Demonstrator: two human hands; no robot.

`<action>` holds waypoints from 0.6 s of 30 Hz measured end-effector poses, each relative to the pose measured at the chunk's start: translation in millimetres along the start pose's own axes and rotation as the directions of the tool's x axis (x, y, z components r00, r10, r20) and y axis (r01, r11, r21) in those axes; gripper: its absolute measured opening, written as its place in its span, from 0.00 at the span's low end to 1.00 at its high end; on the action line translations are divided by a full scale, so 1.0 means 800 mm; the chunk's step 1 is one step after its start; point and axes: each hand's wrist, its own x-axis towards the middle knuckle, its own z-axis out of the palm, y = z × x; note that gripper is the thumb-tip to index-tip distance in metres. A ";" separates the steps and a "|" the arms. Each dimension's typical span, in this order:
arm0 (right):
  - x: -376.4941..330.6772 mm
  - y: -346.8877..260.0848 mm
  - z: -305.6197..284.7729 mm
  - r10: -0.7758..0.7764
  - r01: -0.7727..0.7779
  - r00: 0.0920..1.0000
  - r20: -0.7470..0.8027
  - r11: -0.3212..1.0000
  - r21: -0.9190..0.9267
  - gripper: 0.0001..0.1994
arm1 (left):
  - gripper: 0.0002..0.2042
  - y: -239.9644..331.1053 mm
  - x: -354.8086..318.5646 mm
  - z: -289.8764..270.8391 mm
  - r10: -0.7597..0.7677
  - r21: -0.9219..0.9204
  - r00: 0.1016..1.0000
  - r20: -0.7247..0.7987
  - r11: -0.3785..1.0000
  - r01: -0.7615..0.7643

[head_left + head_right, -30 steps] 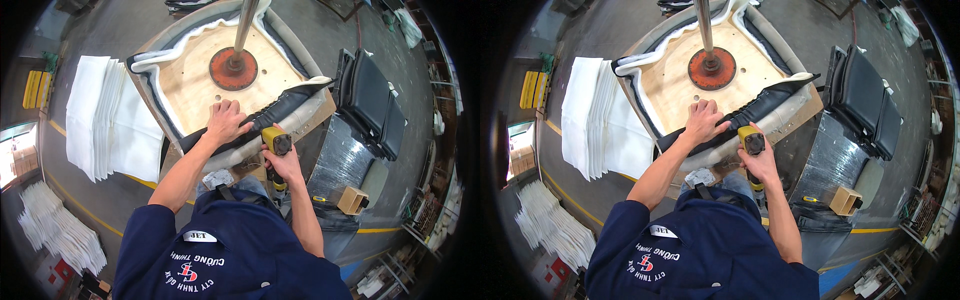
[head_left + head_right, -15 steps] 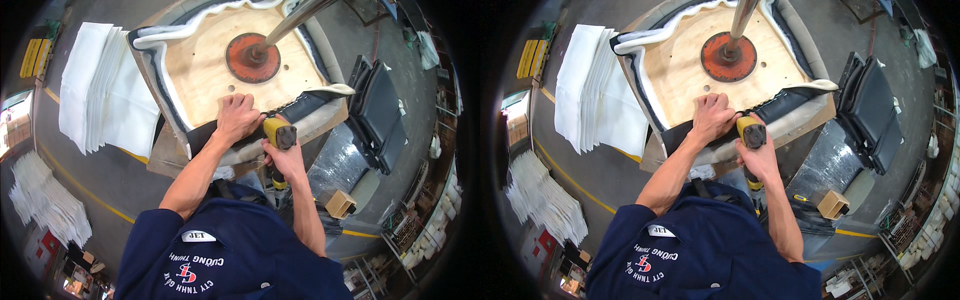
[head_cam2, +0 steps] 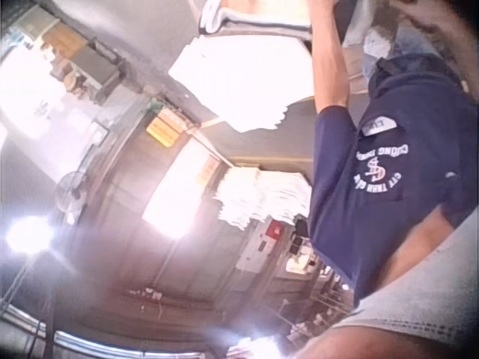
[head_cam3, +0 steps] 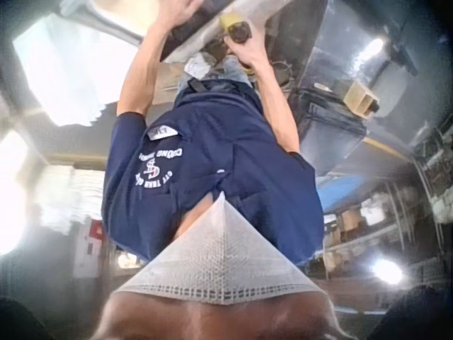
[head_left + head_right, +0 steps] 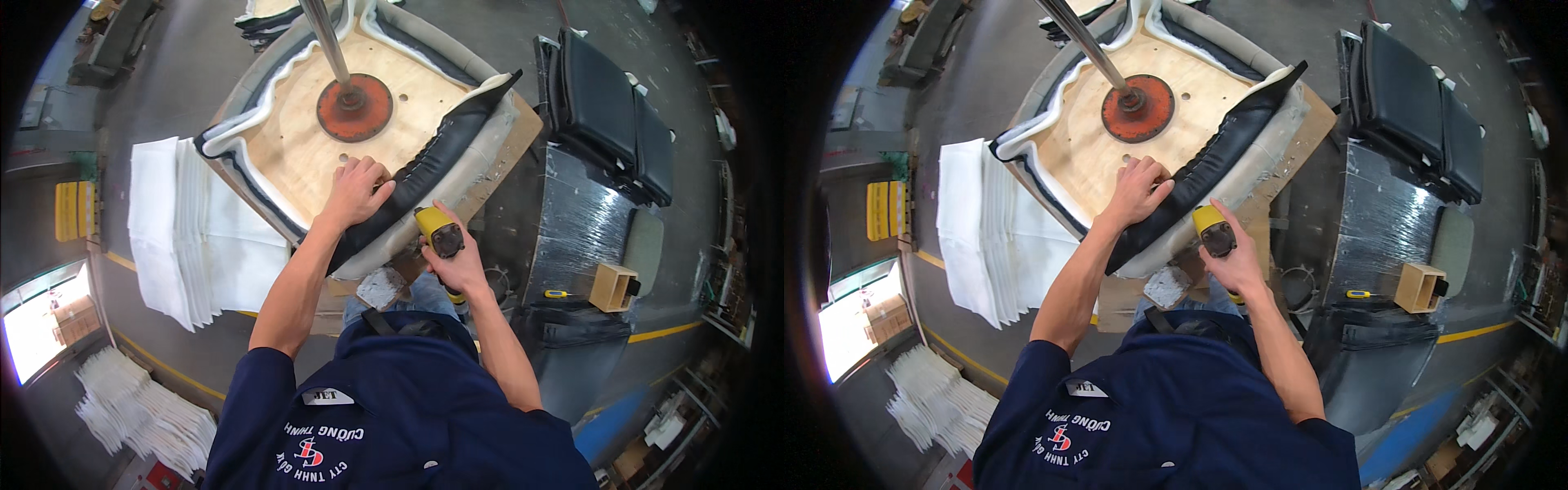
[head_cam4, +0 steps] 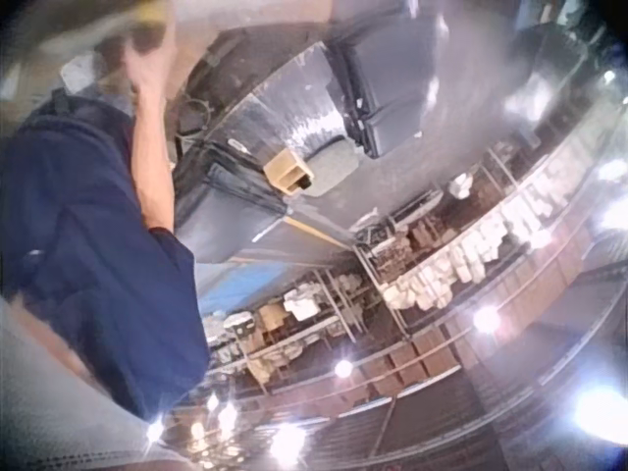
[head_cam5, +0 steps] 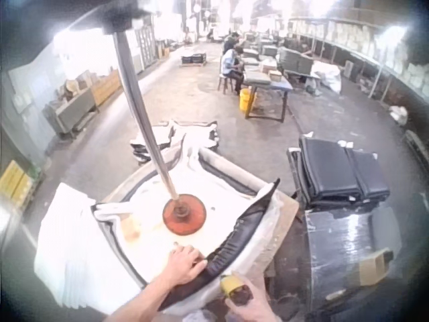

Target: The person places a white fabric sheet over a wooden seat base, secures it with a vacuum suction cup, and uses a staple gun to attach the fabric to the underside of the seat. The person repeatedly pulls and staples the fabric around the perimeter to create a taut finish.

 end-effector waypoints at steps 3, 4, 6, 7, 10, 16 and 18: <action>0.001 0.002 0.000 0.018 -0.017 1.000 -0.008 1.000 0.005 0.41 | 0.11 -0.007 -0.003 -0.010 0.012 -0.032 0.998 0.054 0.999 -0.010; -0.001 -0.001 -0.002 0.042 -0.042 0.999 -0.007 0.999 -0.007 0.41 | 0.13 -0.003 -0.007 -0.006 0.032 0.027 0.999 0.030 0.999 -0.033; 0.002 0.005 0.001 0.038 -0.038 0.999 0.006 0.999 0.026 0.41 | 0.14 0.002 -0.010 -0.002 0.039 0.123 0.999 0.001 0.992 -0.039; 0.003 0.005 0.000 0.041 -0.041 0.999 0.009 0.999 0.029 0.41 | 0.15 0.003 -0.011 0.003 0.041 0.157 0.999 -0.018 0.987 -0.037; 0.008 -0.004 -0.001 0.076 -0.077 0.996 0.040 0.996 0.041 0.41 | 0.16 0.000 -0.012 0.007 0.056 0.236 0.998 -0.007 0.970 -0.053; 0.035 -0.037 0.000 0.119 -0.127 0.989 0.088 0.988 0.085 0.41 | 0.12 0.006 -0.011 0.011 0.093 0.262 0.992 -0.083 0.963 -0.068; 0.043 -0.053 0.002 0.136 -0.144 0.983 0.120 0.988 0.058 0.41 | 0.10 0.008 -0.013 0.011 0.084 0.246 0.990 -0.113 0.968 -0.054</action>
